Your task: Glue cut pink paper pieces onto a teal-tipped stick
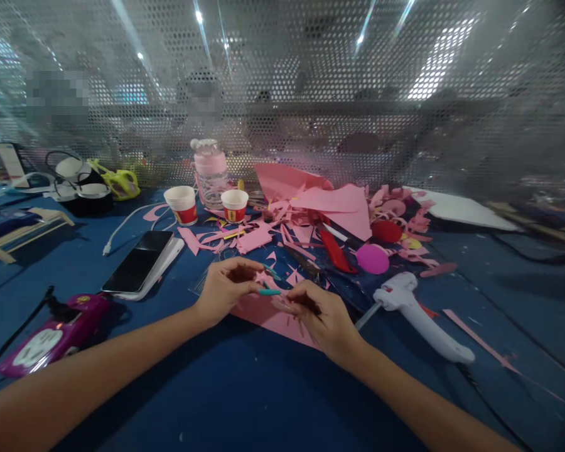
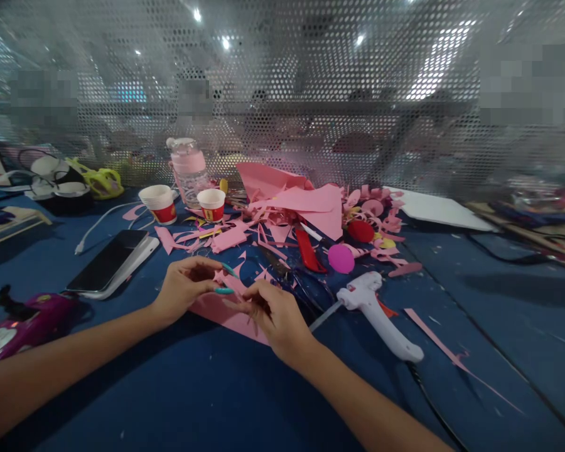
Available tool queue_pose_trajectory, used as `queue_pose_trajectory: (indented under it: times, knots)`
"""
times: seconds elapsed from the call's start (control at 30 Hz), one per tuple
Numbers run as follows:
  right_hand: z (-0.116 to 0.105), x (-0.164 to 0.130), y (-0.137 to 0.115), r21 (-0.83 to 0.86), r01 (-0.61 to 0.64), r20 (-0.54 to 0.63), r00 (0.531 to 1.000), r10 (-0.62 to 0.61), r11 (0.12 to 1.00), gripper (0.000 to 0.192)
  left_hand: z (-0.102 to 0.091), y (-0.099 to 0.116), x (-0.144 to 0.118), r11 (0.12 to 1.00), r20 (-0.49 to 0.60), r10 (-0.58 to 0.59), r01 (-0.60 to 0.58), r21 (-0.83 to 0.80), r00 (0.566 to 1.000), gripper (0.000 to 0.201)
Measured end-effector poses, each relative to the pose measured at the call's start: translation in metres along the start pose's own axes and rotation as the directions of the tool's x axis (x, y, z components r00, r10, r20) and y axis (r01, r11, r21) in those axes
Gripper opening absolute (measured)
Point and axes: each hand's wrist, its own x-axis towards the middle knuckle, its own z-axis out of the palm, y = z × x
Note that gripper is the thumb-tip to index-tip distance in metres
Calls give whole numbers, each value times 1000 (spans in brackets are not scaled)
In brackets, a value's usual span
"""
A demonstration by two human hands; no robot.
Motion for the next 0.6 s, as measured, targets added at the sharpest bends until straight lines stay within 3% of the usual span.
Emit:
queue_pose_trajectory:
  times: [0.6]
  knots:
    - [1,0,1,-27,2,12,1000,-2,1000,18,-2,-2,0,999,34,24,-26,38,999,25]
